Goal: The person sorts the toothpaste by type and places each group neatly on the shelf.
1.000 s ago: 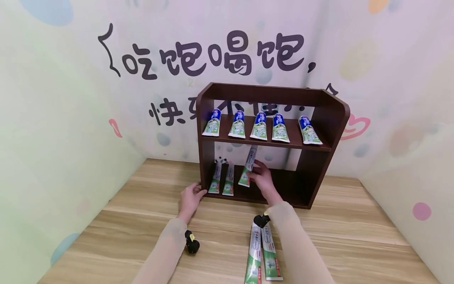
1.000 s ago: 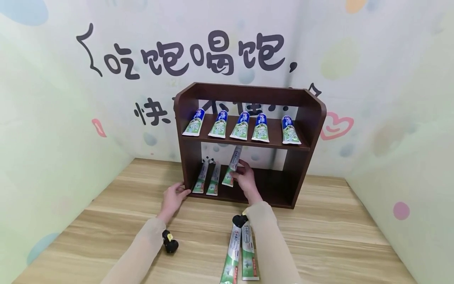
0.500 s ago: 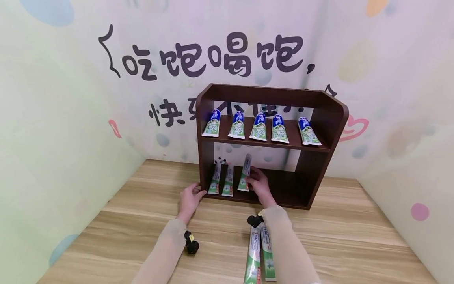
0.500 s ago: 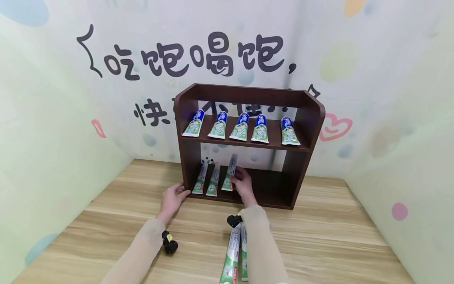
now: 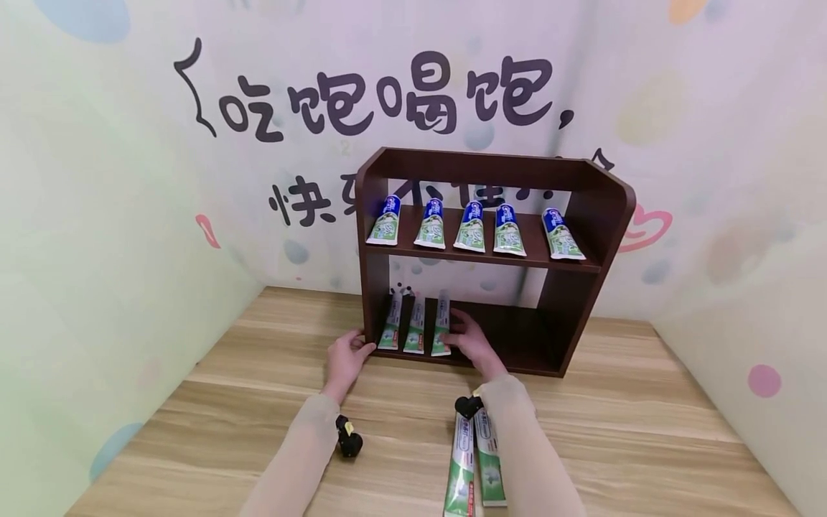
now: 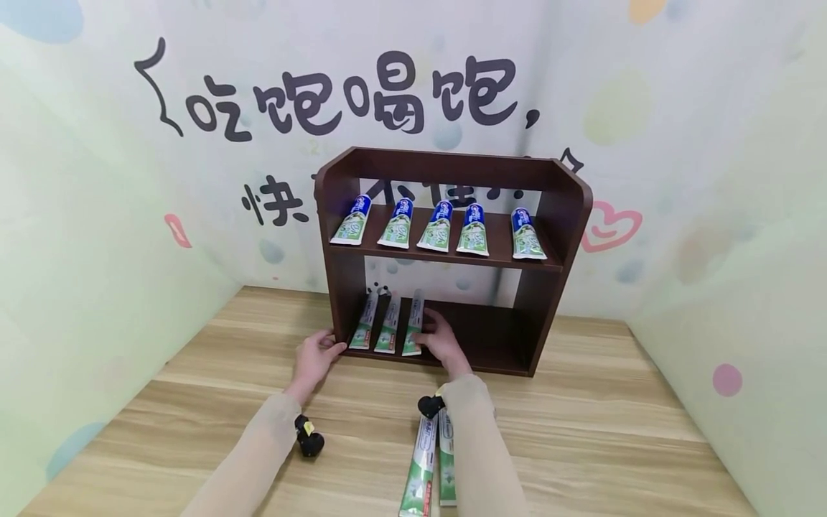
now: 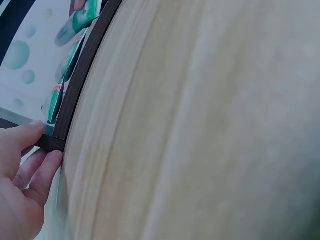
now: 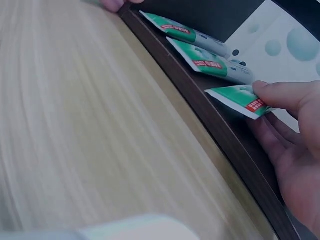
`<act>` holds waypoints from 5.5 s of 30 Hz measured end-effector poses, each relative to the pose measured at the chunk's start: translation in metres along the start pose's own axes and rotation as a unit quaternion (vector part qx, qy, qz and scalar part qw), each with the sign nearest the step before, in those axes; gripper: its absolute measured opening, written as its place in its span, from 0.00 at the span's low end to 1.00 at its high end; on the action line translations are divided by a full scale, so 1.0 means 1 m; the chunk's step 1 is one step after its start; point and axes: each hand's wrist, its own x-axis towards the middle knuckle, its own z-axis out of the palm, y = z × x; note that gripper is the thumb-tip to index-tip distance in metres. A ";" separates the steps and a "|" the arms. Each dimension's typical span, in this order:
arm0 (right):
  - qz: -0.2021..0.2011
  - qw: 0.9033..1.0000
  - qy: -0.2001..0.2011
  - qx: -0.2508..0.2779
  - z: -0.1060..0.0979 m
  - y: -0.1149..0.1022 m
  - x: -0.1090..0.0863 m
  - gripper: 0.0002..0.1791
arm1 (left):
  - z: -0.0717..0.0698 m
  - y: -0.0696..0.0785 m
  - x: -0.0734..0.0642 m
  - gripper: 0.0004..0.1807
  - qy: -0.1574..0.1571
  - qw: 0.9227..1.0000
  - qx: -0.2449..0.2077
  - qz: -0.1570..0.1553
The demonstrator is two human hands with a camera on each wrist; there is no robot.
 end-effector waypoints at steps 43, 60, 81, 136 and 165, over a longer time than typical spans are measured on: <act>-0.030 0.981 0.020 -0.189 0.003 -0.002 -0.009 0.31 | 0.000 -0.001 0.003 0.22 -0.001 1.000 0.021 0.010; -0.028 0.980 0.011 -0.197 0.000 -0.002 -0.011 0.31 | -0.001 0.001 0.002 0.21 0.000 1.000 0.014 0.017; -0.018 0.981 0.010 -0.194 -0.001 0.000 -0.011 0.32 | -0.001 0.001 0.002 0.21 0.002 1.000 0.022 0.006; -0.067 0.983 0.007 -0.170 -0.052 -0.063 -0.130 0.32 | 0.000 0.001 0.006 0.22 -0.011 0.999 0.032 0.014; -0.008 0.972 -0.022 -0.234 -0.052 -0.042 -0.196 0.42 | -0.001 -0.001 0.008 0.21 -0.011 0.999 0.040 0.018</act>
